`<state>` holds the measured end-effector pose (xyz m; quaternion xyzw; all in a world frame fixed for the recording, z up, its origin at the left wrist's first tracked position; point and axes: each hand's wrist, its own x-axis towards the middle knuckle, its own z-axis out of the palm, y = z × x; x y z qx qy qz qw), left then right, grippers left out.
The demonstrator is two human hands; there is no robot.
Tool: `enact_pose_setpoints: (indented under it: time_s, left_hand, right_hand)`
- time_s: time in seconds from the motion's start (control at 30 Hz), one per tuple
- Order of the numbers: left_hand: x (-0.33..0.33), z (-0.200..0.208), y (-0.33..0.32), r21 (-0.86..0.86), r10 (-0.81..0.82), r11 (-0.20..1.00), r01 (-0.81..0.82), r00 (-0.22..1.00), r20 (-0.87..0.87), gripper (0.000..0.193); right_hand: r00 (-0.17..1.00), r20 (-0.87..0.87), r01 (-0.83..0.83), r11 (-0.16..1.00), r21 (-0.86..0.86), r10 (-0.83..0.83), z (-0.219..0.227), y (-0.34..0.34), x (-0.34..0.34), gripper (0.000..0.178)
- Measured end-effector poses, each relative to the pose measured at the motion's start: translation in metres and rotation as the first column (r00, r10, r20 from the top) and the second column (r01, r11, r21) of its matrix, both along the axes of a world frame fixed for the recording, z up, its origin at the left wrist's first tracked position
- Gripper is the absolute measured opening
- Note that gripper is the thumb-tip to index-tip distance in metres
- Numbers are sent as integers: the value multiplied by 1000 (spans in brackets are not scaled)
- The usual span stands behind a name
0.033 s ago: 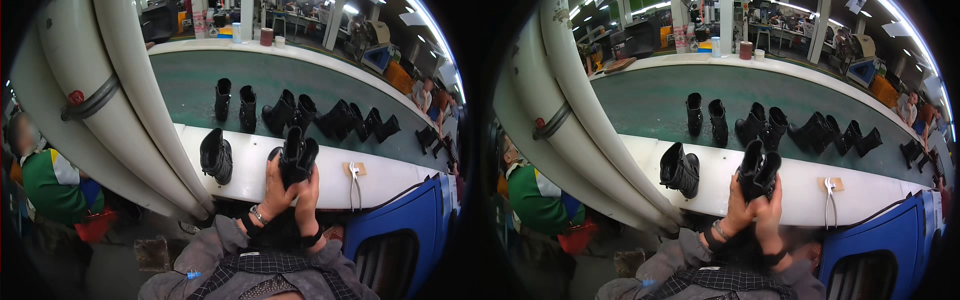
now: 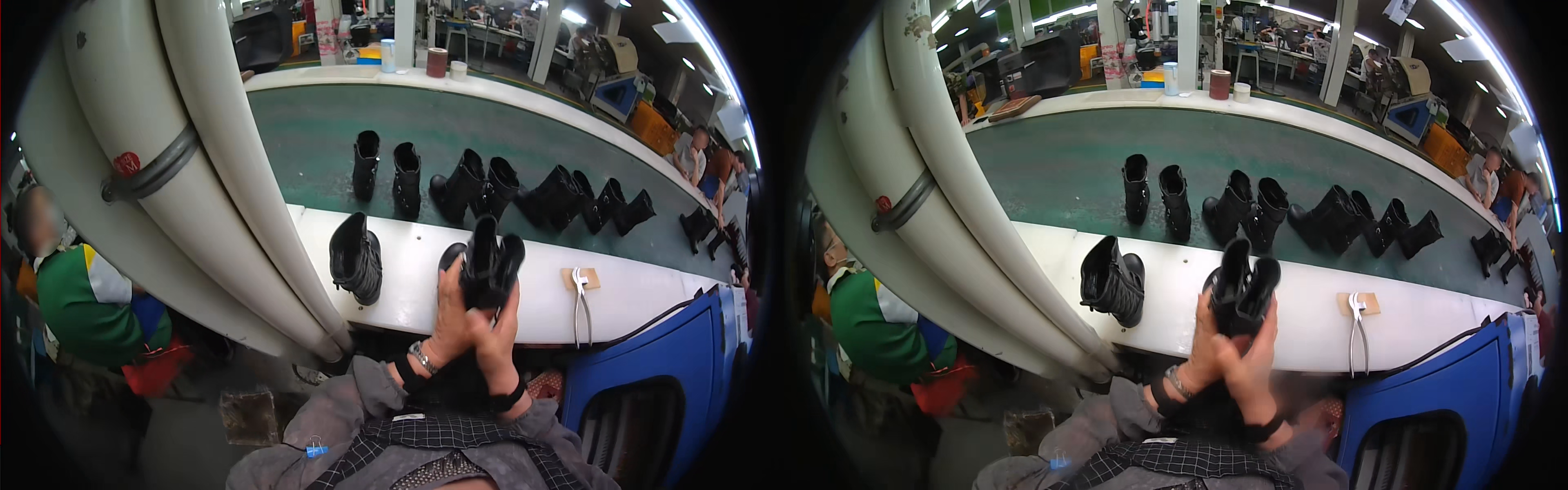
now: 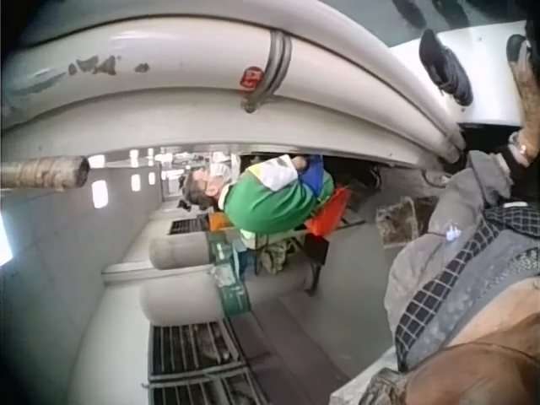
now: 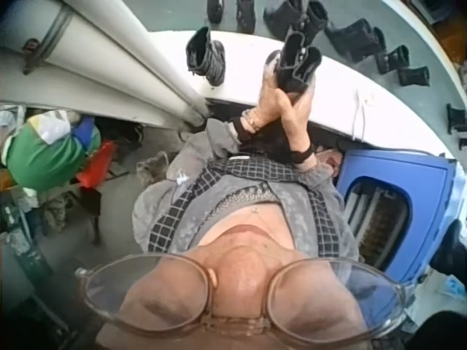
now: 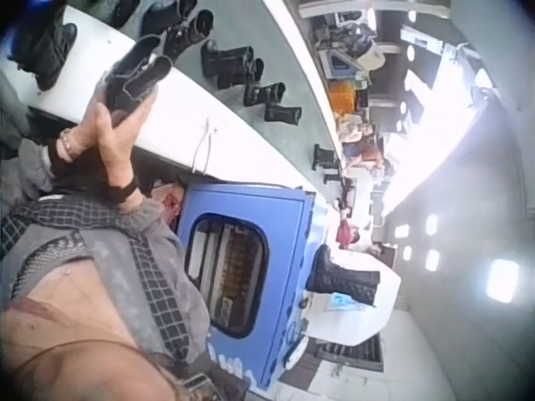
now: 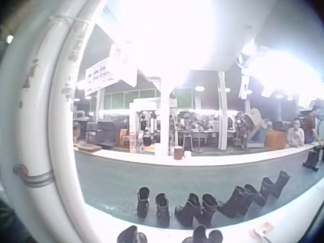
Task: Inspecting and trimming threads on black boots at a factory quality control station.
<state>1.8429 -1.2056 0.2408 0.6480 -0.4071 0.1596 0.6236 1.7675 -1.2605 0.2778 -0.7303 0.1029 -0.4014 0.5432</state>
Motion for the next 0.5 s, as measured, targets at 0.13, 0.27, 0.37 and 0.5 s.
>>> enact_pose_setpoints:
  time_s: [0.13, 0.27, 0.37, 0.5]
  left_hand:
    - [-22, -13, 20, 5, -273, 962, 274, 958, -90, 80]
    - [-3, 6, 32, 91, -297, 948, 304, 951, -83, 78]
    - [17, 17, 46, 84, -107, 991, 107, 994, -12, 58]
    - [48, -9, 65, 184, 102, 978, -96, 994, -25, 39]
  right_hand:
    - [972, -140, 176, 979, -106, -190, 19, 15, -2, 99]
    - [918, -176, 291, 905, -311, -356, 46, -11, 31, 67]
    - [922, -222, 161, 836, -525, -318, 68, -47, 53, 45]
    - [966, -250, -88, 825, -558, -66, 124, -63, 100, 33]
